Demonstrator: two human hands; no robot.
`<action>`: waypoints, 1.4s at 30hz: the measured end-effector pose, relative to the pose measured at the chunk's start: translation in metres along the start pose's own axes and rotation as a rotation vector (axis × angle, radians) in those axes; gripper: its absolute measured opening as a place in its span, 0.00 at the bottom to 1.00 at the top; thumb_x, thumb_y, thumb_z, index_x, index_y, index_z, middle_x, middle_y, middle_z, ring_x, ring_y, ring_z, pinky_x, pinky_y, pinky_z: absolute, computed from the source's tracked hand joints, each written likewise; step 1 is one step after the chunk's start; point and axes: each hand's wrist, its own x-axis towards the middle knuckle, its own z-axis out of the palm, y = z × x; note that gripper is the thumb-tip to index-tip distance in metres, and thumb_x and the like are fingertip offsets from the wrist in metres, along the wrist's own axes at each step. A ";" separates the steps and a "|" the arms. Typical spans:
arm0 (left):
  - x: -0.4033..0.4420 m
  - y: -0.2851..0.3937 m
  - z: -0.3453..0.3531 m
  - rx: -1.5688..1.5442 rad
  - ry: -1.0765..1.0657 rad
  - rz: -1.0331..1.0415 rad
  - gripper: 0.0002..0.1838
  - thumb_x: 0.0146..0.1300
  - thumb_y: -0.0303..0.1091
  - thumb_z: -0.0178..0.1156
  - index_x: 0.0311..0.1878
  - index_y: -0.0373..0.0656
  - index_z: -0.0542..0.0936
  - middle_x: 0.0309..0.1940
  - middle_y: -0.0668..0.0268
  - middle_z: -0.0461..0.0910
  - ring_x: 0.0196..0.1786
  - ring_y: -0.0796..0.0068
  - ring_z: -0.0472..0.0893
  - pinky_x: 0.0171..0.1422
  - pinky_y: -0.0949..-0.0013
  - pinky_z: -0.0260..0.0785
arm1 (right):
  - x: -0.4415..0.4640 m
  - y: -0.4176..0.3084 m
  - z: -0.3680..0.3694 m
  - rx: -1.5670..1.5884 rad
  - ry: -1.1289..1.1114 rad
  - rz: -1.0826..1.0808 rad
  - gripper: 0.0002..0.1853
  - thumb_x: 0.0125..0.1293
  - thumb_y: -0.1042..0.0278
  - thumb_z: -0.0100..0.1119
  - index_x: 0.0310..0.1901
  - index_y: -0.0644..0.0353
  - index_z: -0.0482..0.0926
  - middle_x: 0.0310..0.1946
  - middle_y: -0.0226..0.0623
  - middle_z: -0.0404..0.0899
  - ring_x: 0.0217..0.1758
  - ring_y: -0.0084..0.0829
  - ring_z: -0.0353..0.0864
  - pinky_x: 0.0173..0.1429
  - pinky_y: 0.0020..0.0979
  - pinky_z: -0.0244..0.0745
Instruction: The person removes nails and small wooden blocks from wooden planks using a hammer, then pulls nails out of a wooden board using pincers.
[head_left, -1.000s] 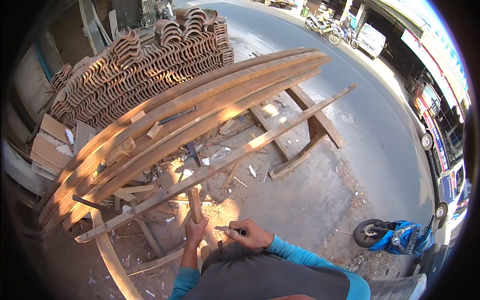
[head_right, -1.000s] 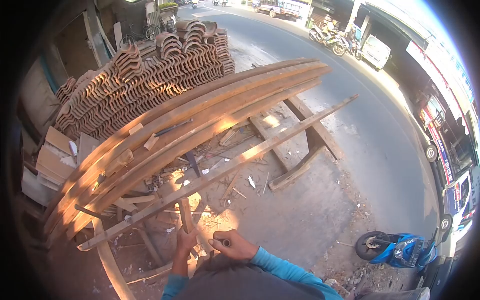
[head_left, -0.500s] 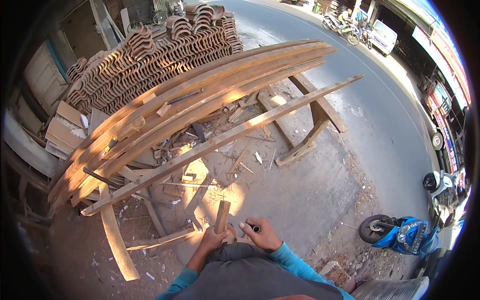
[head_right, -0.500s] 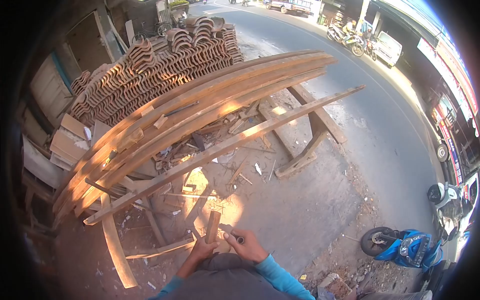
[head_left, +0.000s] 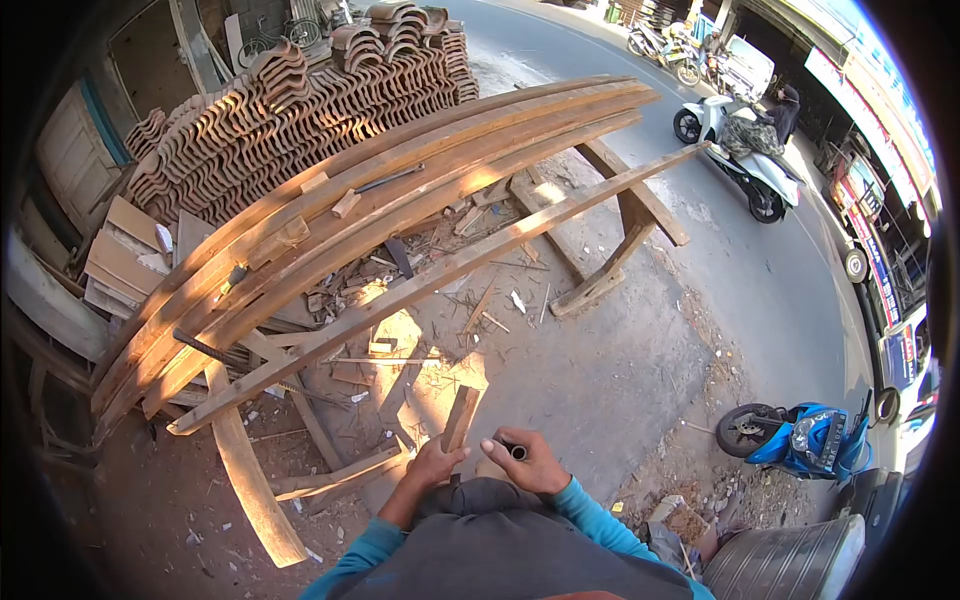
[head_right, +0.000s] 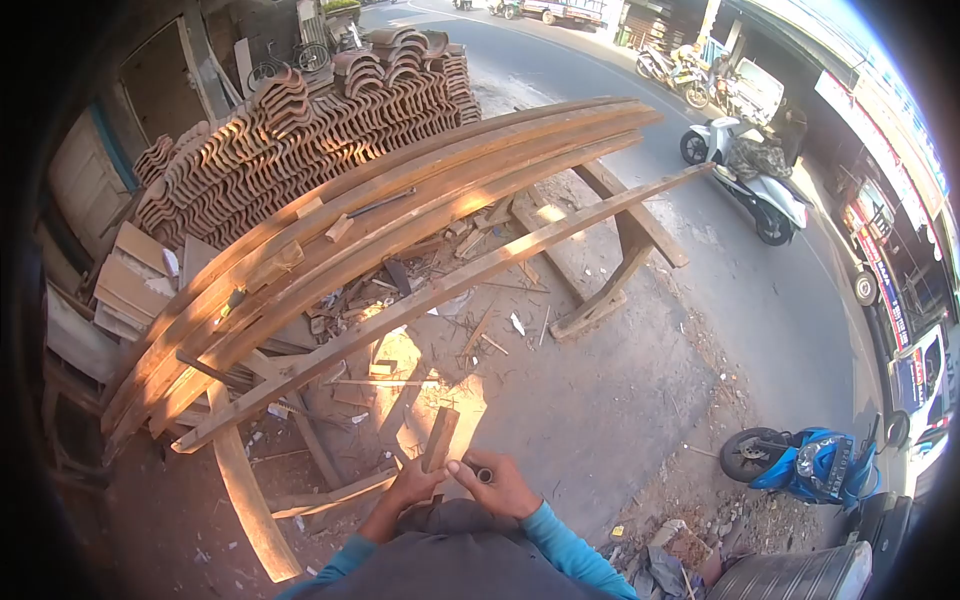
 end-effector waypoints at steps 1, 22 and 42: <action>-0.006 -0.002 -0.009 -0.002 -0.010 -0.005 0.29 0.61 0.54 0.68 0.54 0.38 0.82 0.38 0.57 0.85 0.42 0.64 0.84 0.49 0.59 0.76 | -0.001 -0.005 0.012 -0.003 -0.026 0.010 0.20 0.77 0.55 0.59 0.32 0.64 0.78 0.21 0.26 0.68 0.29 0.16 0.64 0.32 0.28 0.63; -0.078 -0.031 -0.036 0.042 0.021 -0.169 0.31 0.58 0.52 0.71 0.57 0.37 0.83 0.48 0.51 0.87 0.52 0.59 0.86 0.55 0.57 0.77 | -0.062 -0.004 0.055 0.128 -0.099 0.076 0.21 0.79 0.51 0.57 0.39 0.64 0.82 0.25 0.25 0.71 0.31 0.17 0.68 0.35 0.27 0.65; -0.146 -0.105 0.020 -0.002 0.090 -0.262 0.26 0.59 0.54 0.71 0.46 0.38 0.85 0.34 0.60 0.86 0.40 0.66 0.85 0.48 0.59 0.76 | -0.099 -0.025 0.044 -0.020 -0.046 -0.100 0.27 0.78 0.44 0.54 0.33 0.64 0.79 0.21 0.30 0.71 0.28 0.20 0.67 0.32 0.31 0.66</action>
